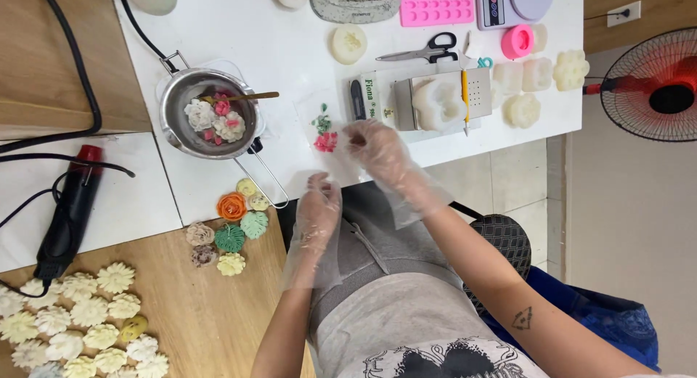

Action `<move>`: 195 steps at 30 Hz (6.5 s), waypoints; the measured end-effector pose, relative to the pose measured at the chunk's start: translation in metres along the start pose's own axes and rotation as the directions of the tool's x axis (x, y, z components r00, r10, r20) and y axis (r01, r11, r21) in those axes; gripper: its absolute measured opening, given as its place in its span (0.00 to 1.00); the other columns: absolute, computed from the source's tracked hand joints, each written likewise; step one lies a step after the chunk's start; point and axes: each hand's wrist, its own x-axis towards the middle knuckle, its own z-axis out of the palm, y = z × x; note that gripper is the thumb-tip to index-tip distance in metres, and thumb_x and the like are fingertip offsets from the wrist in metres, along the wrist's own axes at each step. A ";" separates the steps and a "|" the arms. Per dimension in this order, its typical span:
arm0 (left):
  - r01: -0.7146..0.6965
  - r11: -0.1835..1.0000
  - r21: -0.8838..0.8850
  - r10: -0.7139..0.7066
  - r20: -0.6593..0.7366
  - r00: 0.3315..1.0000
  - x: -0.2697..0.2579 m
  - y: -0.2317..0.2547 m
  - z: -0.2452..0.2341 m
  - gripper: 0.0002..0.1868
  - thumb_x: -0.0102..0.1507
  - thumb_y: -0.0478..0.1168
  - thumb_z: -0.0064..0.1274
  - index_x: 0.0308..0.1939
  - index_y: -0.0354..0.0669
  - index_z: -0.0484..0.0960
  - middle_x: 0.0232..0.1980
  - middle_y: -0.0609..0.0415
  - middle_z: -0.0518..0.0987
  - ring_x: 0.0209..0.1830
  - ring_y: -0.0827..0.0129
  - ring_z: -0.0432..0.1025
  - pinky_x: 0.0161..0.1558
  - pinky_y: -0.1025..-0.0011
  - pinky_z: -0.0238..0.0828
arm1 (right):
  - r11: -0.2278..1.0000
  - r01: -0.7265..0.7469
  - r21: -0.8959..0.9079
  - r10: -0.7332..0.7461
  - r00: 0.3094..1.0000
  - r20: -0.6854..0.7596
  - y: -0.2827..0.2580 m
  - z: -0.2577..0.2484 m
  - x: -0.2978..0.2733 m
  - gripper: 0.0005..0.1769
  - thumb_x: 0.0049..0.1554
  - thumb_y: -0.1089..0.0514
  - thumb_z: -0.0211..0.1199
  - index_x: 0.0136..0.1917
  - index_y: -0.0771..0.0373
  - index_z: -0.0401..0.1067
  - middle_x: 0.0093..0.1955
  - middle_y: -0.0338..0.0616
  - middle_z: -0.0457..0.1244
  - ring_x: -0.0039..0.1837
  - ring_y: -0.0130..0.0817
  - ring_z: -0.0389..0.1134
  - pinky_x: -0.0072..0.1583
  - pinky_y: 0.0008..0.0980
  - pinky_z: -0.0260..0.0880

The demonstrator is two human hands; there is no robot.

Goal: Preparing silicone molds and sorting small decorative wax pieces for candle making.

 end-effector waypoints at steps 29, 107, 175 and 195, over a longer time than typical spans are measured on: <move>-0.139 0.892 0.429 0.241 -0.193 0.951 0.099 -0.014 0.022 0.29 0.61 0.36 0.53 0.66 0.39 0.68 0.61 0.33 0.73 0.56 0.45 0.73 0.54 0.54 0.74 | 0.914 0.165 -0.372 -0.212 0.973 -0.088 0.059 0.073 0.037 0.28 0.46 0.64 0.71 0.60 0.73 0.70 0.54 0.61 0.67 0.57 0.55 0.68 0.59 0.44 0.71; -0.174 0.968 0.179 0.239 -0.457 0.857 0.019 0.125 -0.178 0.05 0.70 0.37 0.58 0.47 0.40 0.81 0.44 0.49 0.82 0.38 0.67 0.79 0.35 0.71 0.81 | 0.798 0.601 -0.034 -0.597 0.797 0.092 -0.140 0.010 0.071 0.09 0.60 0.64 0.70 0.54 0.65 0.75 0.49 0.47 0.70 0.47 0.31 0.75 0.49 0.27 0.78; -0.284 0.959 0.014 0.284 -0.040 0.958 0.035 0.010 -0.013 0.42 0.62 0.28 0.45 0.80 0.46 0.50 0.59 0.39 0.81 0.48 0.44 0.80 0.50 0.55 0.79 | 0.897 0.281 -0.341 -0.309 0.951 -0.029 0.039 0.071 0.019 0.11 0.53 0.63 0.67 0.50 0.67 0.75 0.45 0.54 0.67 0.45 0.48 0.72 0.46 0.41 0.76; -0.181 0.982 0.061 0.176 0.071 0.982 0.042 0.004 -0.022 0.50 0.56 0.28 0.47 0.81 0.48 0.44 0.44 0.40 0.81 0.25 0.55 0.77 0.30 0.58 0.78 | 0.974 -0.046 0.220 0.017 0.991 0.132 0.024 0.040 -0.020 0.03 0.55 0.63 0.67 0.45 0.61 0.77 0.45 0.43 0.71 0.45 0.30 0.74 0.49 0.27 0.81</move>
